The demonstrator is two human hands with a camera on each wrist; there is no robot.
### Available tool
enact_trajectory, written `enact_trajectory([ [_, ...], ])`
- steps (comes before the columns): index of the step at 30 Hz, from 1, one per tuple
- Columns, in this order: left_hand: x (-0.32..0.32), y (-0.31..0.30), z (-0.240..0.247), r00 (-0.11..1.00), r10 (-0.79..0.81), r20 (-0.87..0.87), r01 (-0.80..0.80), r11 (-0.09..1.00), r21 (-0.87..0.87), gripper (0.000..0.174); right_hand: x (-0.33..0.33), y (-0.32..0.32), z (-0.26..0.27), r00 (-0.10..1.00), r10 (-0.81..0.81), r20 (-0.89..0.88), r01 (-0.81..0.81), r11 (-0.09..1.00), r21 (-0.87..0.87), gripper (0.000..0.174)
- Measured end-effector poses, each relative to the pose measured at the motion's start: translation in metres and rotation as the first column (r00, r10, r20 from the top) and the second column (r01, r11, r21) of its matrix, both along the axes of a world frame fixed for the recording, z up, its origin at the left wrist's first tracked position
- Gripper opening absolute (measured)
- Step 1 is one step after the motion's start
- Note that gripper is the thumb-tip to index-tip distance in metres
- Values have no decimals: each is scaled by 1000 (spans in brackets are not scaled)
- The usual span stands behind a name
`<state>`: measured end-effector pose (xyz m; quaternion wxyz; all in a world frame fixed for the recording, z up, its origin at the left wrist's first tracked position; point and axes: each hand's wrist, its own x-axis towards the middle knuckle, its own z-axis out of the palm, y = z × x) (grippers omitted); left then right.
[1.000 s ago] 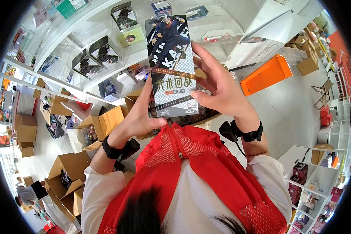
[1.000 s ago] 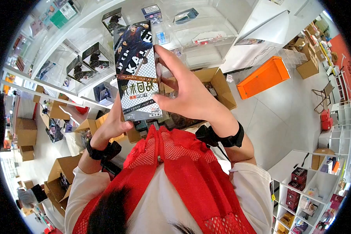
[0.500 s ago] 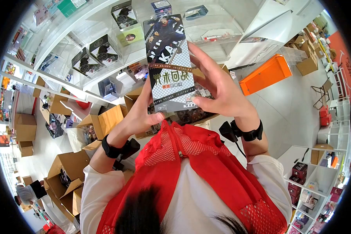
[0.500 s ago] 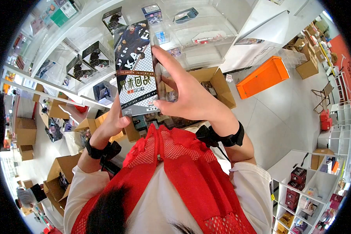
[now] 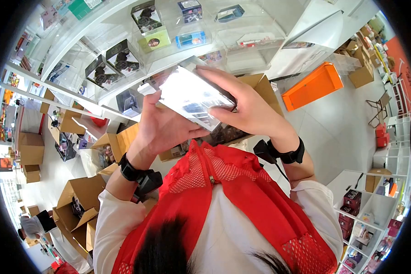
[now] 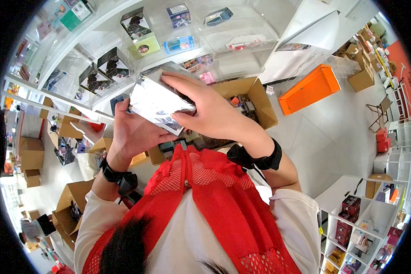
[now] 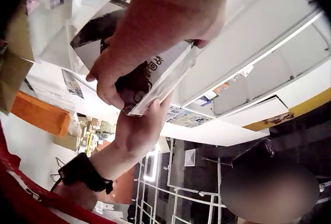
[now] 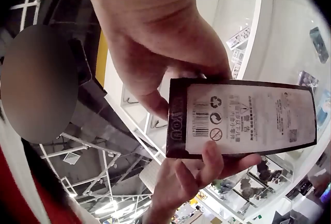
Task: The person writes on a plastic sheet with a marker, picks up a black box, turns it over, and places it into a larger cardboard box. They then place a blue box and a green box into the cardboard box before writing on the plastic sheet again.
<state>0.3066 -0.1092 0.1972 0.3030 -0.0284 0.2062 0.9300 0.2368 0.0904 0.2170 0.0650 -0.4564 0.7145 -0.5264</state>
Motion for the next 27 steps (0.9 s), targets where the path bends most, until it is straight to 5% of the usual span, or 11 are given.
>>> enact_trajectory([
  [7, 1, 2, -2, 996, 67, -65, -67, 998, 0, 91, -1, 4, 5, 993, 34, 114, -26, 997, -75, 60],
  [16, 6, 2, -3, 924, 134, -359, -160, 986, -45, 107, -1, 7, 6, 933, -39, -358, 7, 996, -92, 48],
  [22, 7, -11, -12, 893, 149, -424, -233, 961, -152, 116, 8, 4, 13, 861, -153, -485, -12, 947, -320, 33],
  [25, 3, -50, -64, 952, 208, -225, -247, 955, -162, 97, 12, 4, 12, 808, -210, -550, 0, 934, -356, 27],
  [27, 8, -54, -61, 941, 264, -214, -328, 869, -371, 81, 14, 6, 11, 764, -242, -598, 9, 931, -365, 24],
])
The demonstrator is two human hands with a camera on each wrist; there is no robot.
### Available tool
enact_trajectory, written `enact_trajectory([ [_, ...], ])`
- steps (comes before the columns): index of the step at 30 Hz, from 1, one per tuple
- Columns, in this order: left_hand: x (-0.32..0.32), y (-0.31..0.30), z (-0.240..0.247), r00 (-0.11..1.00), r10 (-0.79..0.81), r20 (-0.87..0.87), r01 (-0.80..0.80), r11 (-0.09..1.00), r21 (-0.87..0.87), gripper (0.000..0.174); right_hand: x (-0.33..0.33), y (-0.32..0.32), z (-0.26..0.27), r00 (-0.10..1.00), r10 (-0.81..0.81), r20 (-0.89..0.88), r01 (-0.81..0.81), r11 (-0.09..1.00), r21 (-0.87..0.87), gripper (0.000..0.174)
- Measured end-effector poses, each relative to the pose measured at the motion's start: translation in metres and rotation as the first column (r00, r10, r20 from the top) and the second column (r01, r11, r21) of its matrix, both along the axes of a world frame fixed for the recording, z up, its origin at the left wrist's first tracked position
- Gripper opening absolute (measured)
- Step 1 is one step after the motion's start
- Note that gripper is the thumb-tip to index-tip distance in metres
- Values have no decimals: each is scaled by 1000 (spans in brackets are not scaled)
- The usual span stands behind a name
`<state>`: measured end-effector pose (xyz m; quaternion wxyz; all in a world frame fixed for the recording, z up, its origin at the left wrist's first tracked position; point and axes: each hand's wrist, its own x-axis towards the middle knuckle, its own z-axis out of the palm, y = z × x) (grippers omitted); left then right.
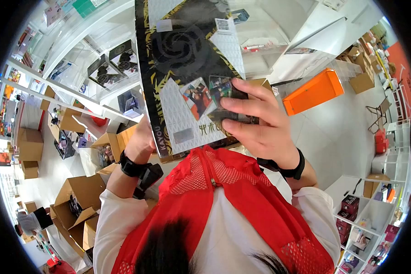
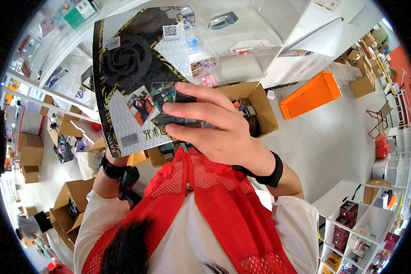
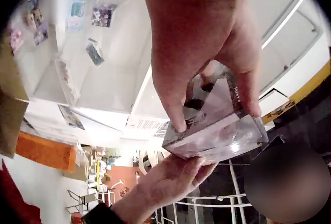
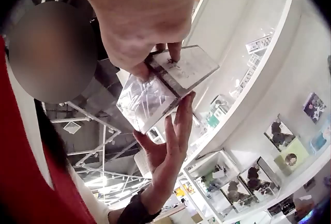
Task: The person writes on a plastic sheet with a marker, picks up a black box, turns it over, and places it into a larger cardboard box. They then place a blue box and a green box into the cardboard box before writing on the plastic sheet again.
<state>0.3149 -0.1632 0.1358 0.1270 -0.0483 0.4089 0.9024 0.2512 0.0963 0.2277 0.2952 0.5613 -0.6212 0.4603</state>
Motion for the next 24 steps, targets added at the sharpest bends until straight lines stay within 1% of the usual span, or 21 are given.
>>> enact_trajectory([
  [2, -5, 3, 27, 964, -71, -257, 39, 991, -126, 82, 2, -1, -2, 997, -55, -62, 53, 998, -34, 20],
  [5, -4, 20, 66, 982, 43, -184, -50, 998, -35, 86, 3, 3, 1, 989, -101, -111, 104, 994, 17, 19],
  [7, -7, 13, 63, 969, -19, -248, 3, 998, -67, 85, 1, 4, -1, 981, -113, -157, 120, 992, 38, 19],
  [10, -6, 13, 70, 963, -76, -260, 13, 972, -236, 91, 3, 4, -4, 968, -131, -212, 148, 987, 66, 19],
  [13, -3, 11, 67, 949, -107, -298, 40, 974, -223, 100, 7, 3, -5, 960, -138, -243, 164, 982, 90, 19],
  [14, -2, 16, 69, 953, -61, -298, -25, 960, -278, 106, 7, 1, -4, 961, -152, -232, 173, 982, 76, 17],
  [17, -3, 23, 74, 946, -66, -317, -18, 967, -254, 106, 8, 0, -4, 952, -183, -247, 209, 974, 85, 16],
  [18, -3, 28, 76, 933, -59, -355, -60, 947, -315, 105, 8, 0, -4, 950, -187, -250, 214, 973, 87, 16],
  [20, -3, 28, 73, 940, -63, -334, -51, 946, -320, 104, 7, -1, -7, 946, -196, -257, 225, 970, 91, 15],
  [23, -2, 32, 72, 947, -49, -316, -56, 948, -313, 99, 9, 2, -7, 971, -173, -164, 201, 965, 168, 19],
  [24, -2, 32, 72, 950, -44, -309, -61, 945, -321, 99, 8, 2, -8, 971, -177, -161, 205, 962, 180, 21],
])
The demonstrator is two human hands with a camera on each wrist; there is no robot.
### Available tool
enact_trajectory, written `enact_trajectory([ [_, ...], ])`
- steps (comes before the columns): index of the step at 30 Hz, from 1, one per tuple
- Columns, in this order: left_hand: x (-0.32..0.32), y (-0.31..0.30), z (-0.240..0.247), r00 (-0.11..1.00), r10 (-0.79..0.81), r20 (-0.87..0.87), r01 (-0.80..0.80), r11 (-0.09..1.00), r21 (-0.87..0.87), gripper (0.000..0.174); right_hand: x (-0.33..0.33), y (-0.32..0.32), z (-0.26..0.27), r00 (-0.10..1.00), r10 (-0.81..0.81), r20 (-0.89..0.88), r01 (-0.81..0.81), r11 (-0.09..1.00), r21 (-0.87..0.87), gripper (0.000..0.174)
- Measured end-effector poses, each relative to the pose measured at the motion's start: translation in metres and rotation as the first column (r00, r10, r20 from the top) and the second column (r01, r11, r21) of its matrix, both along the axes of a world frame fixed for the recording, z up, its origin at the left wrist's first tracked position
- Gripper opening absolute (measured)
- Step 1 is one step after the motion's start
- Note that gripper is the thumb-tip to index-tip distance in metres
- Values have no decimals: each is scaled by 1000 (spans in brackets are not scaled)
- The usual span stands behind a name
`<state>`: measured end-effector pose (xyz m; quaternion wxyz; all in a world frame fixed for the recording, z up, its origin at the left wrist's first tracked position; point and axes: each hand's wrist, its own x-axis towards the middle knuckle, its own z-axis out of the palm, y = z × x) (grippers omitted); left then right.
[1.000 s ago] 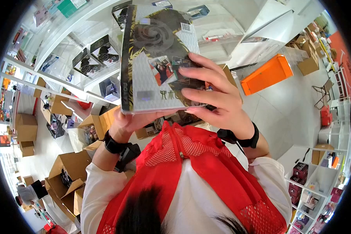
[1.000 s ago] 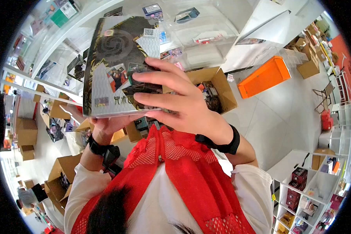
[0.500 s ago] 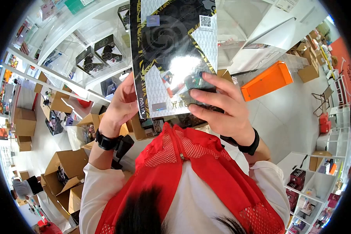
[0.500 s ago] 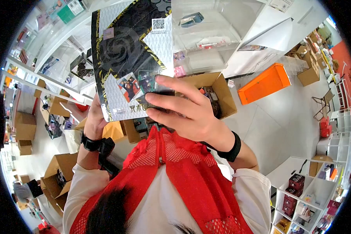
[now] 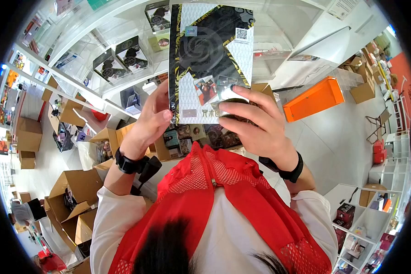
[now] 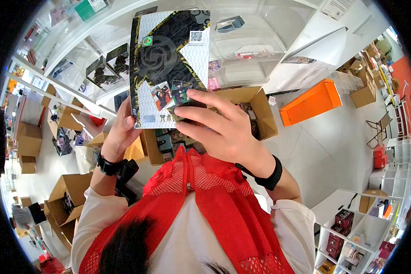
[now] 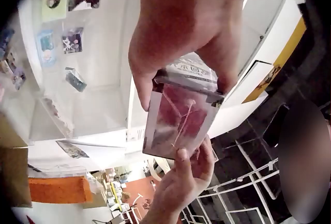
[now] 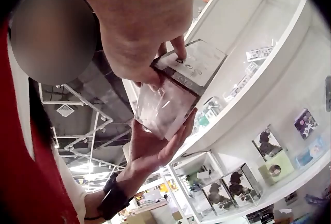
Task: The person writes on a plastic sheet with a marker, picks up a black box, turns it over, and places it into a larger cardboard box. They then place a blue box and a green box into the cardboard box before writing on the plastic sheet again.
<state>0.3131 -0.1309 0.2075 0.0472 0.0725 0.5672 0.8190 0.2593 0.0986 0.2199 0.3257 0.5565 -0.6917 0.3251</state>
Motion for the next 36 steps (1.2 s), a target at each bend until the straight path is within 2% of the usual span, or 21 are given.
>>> enact_trajectory([
  [9, -1, 1, -13, 999, 46, -27, -47, 998, -33, 102, -4, 2, -1, 999, -52, 4, 52, 996, 69, 38],
  [12, 1, 0, -12, 999, 40, -34, -42, 997, -69, 103, -2, 5, 6, 998, -58, -8, 59, 996, 66, 25],
  [21, 2, 4, -6, 999, 39, -31, -41, 996, -74, 106, -5, 10, 7, 999, -30, 39, 26, 995, 99, 44],
  [36, 8, 3, -12, 997, 75, -19, -74, 997, 12, 100, -5, 13, 2, 989, -136, 48, 139, 988, -64, 61],
])
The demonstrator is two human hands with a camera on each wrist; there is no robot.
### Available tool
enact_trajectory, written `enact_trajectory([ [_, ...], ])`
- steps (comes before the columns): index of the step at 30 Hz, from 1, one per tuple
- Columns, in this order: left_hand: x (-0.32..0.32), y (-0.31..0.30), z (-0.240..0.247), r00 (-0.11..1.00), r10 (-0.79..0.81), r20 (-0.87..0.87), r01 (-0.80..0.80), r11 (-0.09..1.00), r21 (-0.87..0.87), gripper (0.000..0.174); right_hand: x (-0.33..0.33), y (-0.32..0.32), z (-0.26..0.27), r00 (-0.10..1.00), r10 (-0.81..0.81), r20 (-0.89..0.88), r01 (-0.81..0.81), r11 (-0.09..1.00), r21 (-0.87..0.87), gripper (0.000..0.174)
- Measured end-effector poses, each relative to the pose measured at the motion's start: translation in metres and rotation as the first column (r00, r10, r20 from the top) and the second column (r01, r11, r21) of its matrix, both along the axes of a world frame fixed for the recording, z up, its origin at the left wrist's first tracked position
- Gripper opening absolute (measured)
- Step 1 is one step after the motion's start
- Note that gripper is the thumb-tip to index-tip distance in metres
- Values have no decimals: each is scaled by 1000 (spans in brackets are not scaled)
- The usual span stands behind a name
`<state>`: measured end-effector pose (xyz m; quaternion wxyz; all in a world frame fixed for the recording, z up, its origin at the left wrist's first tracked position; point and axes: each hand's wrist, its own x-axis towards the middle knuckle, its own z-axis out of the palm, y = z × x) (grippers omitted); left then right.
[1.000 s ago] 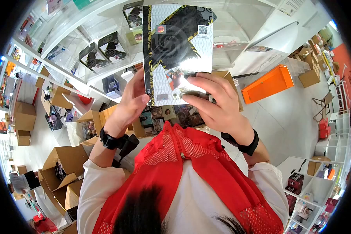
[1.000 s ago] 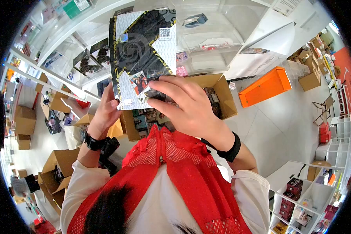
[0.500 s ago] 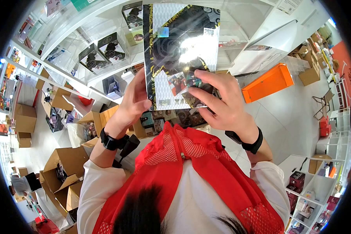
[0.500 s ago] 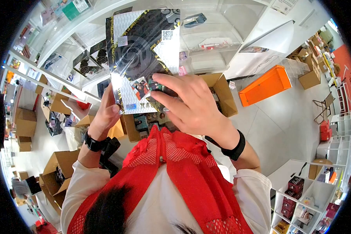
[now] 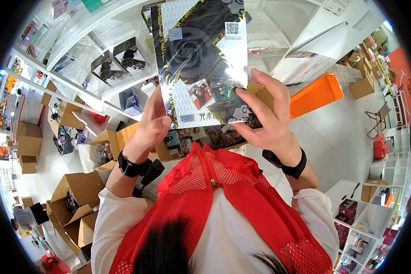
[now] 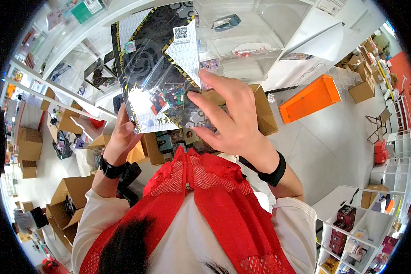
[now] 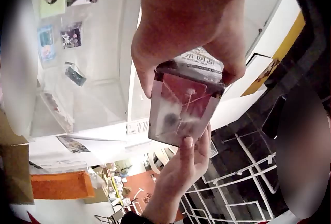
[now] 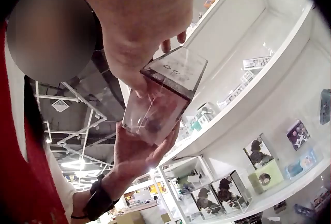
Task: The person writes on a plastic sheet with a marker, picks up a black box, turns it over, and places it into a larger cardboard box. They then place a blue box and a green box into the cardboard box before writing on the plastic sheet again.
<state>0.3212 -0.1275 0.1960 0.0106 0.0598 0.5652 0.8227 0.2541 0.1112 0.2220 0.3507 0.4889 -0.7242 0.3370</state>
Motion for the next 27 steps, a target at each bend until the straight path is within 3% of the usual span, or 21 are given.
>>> enact_trajectory([
  [3, 0, -1, -2, 1000, 11, -6, -11, 1000, -3, 100, 0, -2, -1, 1000, -1, 6, 1, 1000, -31, 58],
  [6, 0, -4, -9, 1000, 13, -2, -13, 1000, -4, 100, -3, 3, -4, 1000, 12, 16, -13, 999, 45, 65],
  [8, 2, -6, -9, 1000, 18, 12, -18, 1000, 2, 99, -4, -3, -7, 946, 179, 271, -155, 982, -107, 71],
  [9, 4, -6, -9, 1000, 23, 20, -23, 1000, 9, 99, -4, -5, -8, 884, 269, 382, -208, 959, -194, 74],
  [11, 6, -7, -10, 999, 18, 30, -19, 1000, 22, 98, -9, 0, -10, 705, 334, 626, -264, 942, -205, 85],
  [12, 8, -9, -13, 999, 9, 34, -10, 1000, 29, 98, -8, -2, -15, 529, 441, 725, -287, 897, -336, 86],
  [13, 9, -10, -17, 999, -2, 38, 1, 999, 34, 98, -6, -4, -16, 329, 537, 776, -276, 841, -465, 87],
  [14, 9, -11, -26, 1000, 23, 22, -23, 999, 33, 98, -2, -3, -10, 255, 504, 825, -310, 851, -424, 88],
  [17, 9, -10, -21, 998, -25, 49, 23, 998, 53, 97, 2, -8, -3, 49, 580, 813, -260, 793, -551, 87],
  [20, 7, -11, -23, 998, -57, 40, 53, 995, 81, 94, 3, -10, -1, 74, 557, 828, -212, 820, -532, 85],
  [23, 4, -14, -28, 998, -67, 4, 66, 992, 105, 85, 4, -11, -3, 169, 513, 841, -155, 857, -492, 84],
  [24, 1, -15, -29, 997, -73, -11, 74, 991, 112, 82, 4, -12, -2, 268, 460, 847, -119, 888, -445, 83],
  [25, -6, -12, -27, 996, -4, -93, 5, 1000, 14, 77, 5, -13, 1, 362, 399, 843, -77, 914, -399, 82],
  [27, -15, 5, -11, 943, 169, -285, -218, 964, -149, 81, 5, -17, 1, 595, 214, 775, 10, 962, -274, 81],
])
